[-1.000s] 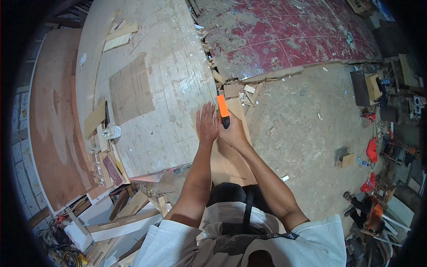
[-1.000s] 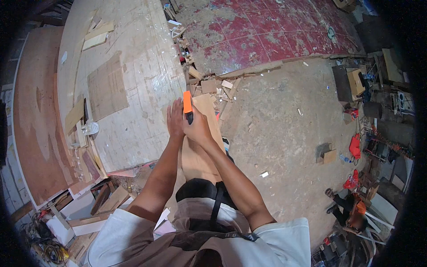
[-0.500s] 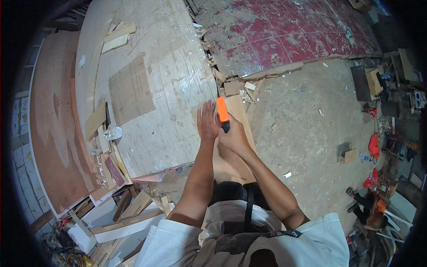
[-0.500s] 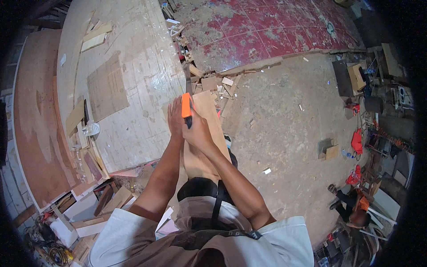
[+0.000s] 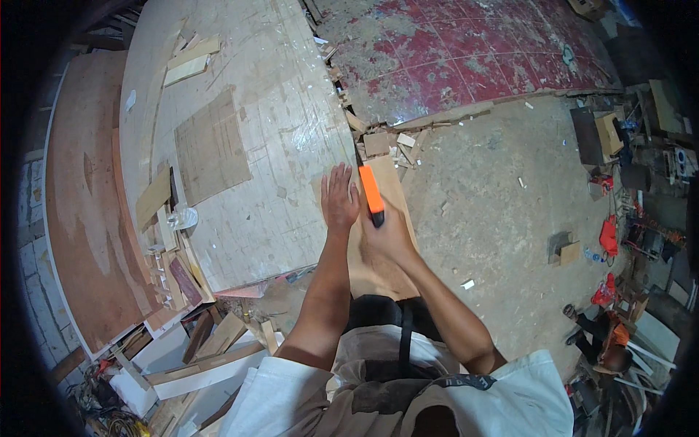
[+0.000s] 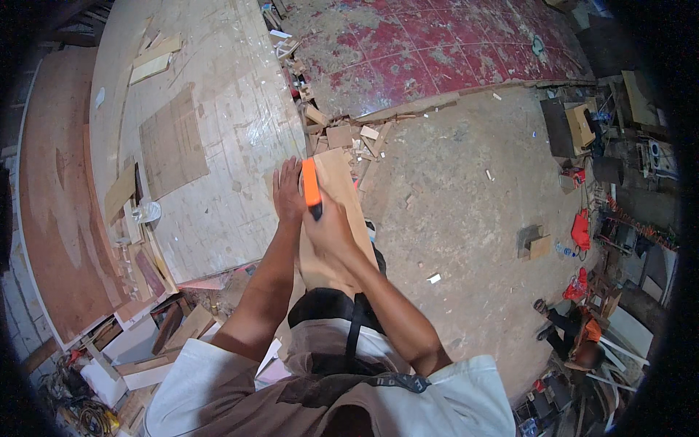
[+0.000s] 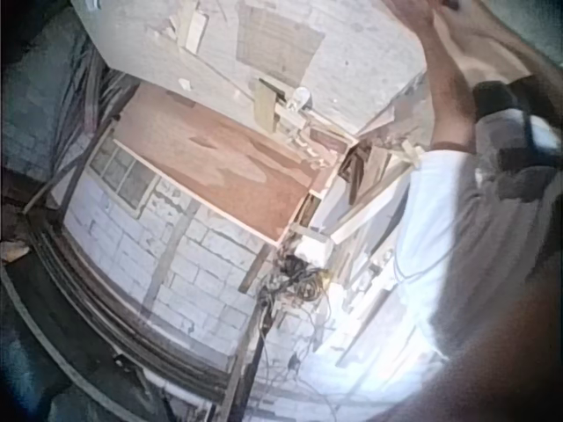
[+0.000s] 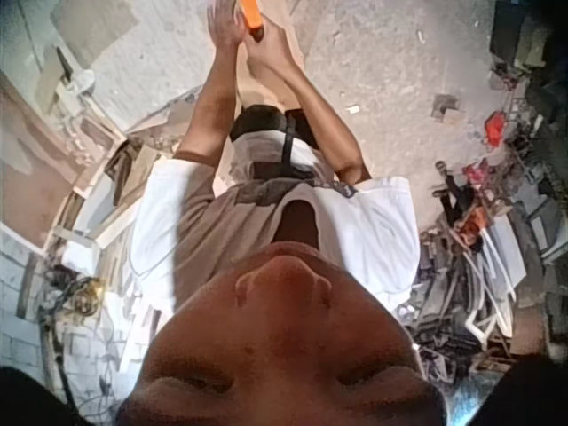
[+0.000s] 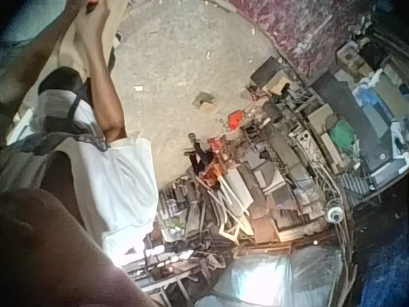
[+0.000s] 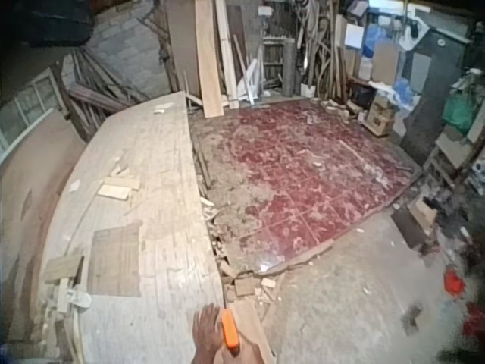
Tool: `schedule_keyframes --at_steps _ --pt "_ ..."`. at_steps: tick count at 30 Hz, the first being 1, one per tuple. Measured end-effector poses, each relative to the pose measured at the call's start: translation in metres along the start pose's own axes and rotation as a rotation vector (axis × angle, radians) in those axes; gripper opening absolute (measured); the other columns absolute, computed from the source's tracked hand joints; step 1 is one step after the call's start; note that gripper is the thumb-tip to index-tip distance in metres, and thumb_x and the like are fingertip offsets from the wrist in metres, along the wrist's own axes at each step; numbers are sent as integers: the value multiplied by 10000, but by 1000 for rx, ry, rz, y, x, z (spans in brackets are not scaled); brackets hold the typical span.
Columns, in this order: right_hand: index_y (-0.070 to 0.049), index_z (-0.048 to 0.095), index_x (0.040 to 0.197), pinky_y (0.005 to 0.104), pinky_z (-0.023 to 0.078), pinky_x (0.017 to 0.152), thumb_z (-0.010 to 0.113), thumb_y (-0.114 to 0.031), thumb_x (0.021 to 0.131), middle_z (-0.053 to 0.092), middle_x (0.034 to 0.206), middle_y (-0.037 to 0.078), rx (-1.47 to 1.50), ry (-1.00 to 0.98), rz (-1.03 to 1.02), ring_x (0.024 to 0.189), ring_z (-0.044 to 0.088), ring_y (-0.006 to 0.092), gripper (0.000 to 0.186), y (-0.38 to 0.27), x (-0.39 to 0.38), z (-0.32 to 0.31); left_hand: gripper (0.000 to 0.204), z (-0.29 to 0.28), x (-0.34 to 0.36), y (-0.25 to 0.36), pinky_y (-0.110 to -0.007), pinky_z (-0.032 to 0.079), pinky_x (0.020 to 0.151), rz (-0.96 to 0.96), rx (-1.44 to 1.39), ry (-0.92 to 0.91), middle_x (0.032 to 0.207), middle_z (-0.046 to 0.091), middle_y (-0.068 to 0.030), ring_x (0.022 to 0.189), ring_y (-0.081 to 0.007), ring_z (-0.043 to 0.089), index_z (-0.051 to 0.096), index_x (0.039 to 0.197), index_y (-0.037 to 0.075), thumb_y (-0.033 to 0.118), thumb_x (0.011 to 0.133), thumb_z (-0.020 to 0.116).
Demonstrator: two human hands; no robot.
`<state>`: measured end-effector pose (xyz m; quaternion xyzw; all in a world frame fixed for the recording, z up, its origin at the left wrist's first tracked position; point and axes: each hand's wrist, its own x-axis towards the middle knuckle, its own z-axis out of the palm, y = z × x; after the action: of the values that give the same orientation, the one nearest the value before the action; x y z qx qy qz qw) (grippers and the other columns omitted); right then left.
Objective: The person cuts a wooden board using a handsaw, holds and aligns the board on a workbench, and cuts the board again with the handsaw.
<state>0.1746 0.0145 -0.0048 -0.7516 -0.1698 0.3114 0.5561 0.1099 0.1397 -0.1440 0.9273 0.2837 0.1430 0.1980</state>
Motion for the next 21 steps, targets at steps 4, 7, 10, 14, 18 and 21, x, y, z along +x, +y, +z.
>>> schedule_keyframes --at_steps 4,7,10,14,18,21 --pt "20 561 926 304 462 630 615 -60 843 550 696 90 77 -54 38 638 526 154 127 -29 -75 -13 442 -5 -6 -8 -444 207 1179 -25 30 -4 1454 466 -92 1376 -251 392 522 1359 94 164 923 497" --pt "21 553 912 301 464 640 614 -51 839 545 703 80 31 -24 45 644 529 146 120 -27 -68 -15 440 -3 1 -4 -446 206 1179 -21 36 0 1449 473 -90 1379 -247 390 525 1357 96 160 923 498" --pt "18 551 898 310 457 620 623 -54 841 528 676 96 29 0 -36 636 516 138 117 21 4 -3 437 5 5 9 -446 204 1179 26 18 3 1450 473 -88 1383 -243 384 530 1353 94 157 922 495" --pt "14 557 898 298 448 613 628 -52 845 520 672 96 28 13 60 653 508 114 110 -1 -6 2 435 0 -7 -2 -442 201 1181 -12 9 -25 1454 470 -87 1387 -243 380 534 1349 90 156 921 496" --pt "20 572 924 293 455 629 617 -53 852 530 696 109 58 -56 44 672 528 120 112 -33 -71 -17 435 -5 -2 -7 -437 197 1183 -2 52 1 1461 463 -88 1387 -245 380 535 1348 89 165 921 499" --pt "31 577 940 302 468 658 601 -51 851 568 730 145 17 -14 -7 689 541 125 124 -11 -45 -14 435 -2 2 -1 -437 196 1183 -28 32 -15 1456 467 -89 1381 -245 387 536 1345 88 176 922 497"
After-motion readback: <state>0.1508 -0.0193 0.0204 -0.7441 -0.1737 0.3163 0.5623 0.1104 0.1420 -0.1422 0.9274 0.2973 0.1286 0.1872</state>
